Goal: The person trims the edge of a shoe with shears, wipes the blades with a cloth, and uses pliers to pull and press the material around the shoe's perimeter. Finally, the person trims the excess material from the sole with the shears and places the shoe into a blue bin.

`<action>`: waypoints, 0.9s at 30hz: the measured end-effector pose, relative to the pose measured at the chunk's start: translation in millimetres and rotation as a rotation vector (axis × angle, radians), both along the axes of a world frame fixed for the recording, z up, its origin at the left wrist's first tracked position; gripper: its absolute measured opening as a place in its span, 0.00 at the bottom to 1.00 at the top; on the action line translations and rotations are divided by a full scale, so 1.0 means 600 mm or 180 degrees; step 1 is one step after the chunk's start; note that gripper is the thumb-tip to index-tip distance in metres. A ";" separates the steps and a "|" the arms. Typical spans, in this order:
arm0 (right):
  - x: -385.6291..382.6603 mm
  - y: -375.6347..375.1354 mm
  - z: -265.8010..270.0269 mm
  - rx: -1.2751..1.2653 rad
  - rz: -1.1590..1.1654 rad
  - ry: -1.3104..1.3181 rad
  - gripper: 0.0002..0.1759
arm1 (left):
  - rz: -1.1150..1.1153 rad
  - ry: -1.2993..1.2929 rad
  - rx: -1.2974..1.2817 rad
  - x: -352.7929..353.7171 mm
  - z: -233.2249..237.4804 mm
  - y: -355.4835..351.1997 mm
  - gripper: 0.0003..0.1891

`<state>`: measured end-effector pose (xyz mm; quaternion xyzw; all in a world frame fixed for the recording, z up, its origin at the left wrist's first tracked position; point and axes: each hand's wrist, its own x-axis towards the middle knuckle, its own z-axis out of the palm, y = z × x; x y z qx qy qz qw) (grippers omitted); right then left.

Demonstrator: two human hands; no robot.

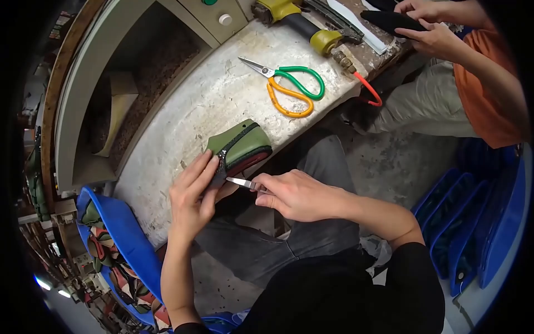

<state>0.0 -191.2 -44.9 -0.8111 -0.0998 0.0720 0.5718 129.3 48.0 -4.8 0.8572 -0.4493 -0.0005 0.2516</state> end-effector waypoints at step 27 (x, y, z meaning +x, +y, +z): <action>-0.066 0.058 0.007 0.0365 -0.1098 0.0092 0.10 | 0.0322 0.0632 0.1725 0.009 0.061 -0.057 0.40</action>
